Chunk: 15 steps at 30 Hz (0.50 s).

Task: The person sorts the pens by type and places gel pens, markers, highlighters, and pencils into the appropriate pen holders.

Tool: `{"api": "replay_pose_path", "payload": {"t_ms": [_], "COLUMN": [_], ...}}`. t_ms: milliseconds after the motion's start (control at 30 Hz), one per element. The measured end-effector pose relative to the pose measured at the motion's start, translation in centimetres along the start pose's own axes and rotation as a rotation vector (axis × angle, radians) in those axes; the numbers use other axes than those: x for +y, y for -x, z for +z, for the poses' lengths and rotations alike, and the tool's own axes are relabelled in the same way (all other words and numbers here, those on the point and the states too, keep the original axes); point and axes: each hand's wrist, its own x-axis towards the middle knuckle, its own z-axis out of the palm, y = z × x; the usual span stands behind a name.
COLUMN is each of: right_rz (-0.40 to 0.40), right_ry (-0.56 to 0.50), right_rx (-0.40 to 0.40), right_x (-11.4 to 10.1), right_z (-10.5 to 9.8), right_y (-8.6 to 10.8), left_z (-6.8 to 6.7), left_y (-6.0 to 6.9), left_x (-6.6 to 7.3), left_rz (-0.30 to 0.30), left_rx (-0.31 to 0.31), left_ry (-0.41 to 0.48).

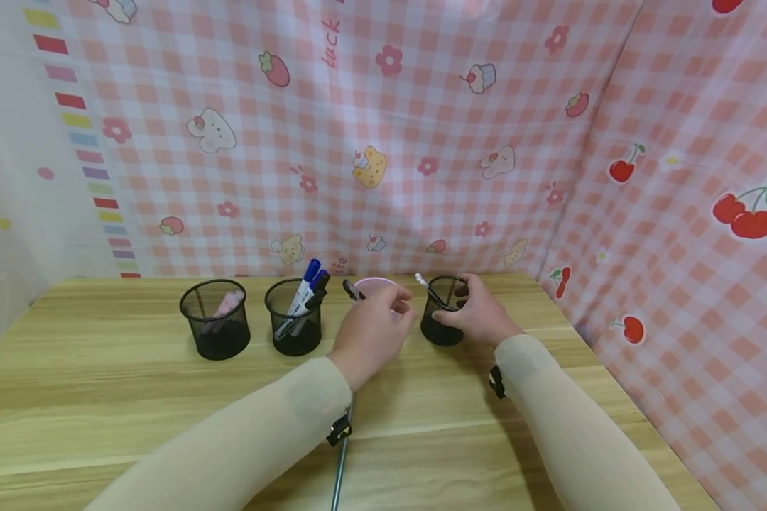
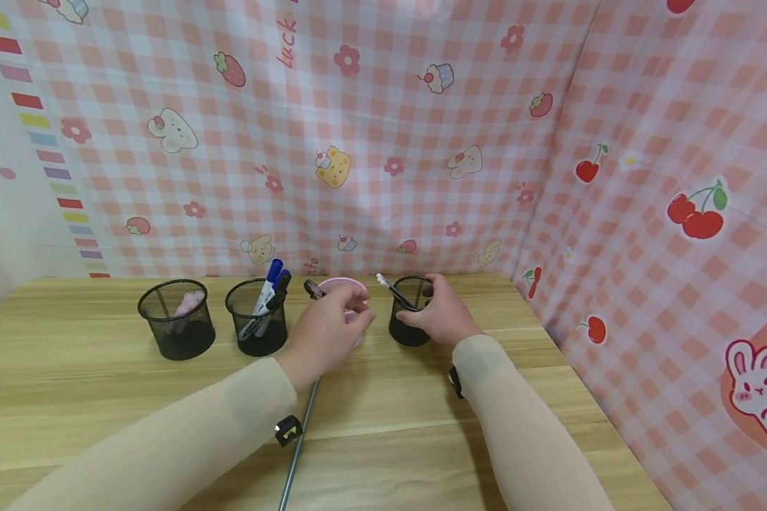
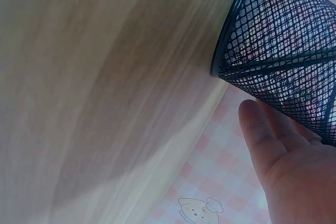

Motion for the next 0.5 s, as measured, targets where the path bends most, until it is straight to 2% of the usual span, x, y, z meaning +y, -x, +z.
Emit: {"api": "replay_pose_path", "payload": {"t_ms": [200, 367, 500], "right_rz": [-0.003, 0.003, 0.007], "right_ry": [0.004, 0.005, 0.007], "right_rx": [0.005, 0.002, -0.001], "right_x": [0.1, 0.1, 0.0], "right_z": [0.1, 0.0, -0.1], "right_y": [0.0, 0.1, 0.1], "left_z": [-0.8, -1.5, -2.0], "left_y": [1.8, 3.1, 4.1], "left_x": [-0.8, -1.7, -2.7], "left_rz": [0.021, 0.032, 0.018], "left_rx": [-0.154, -0.238, -0.309], "left_ry": [-0.172, -0.270, -0.361]}}
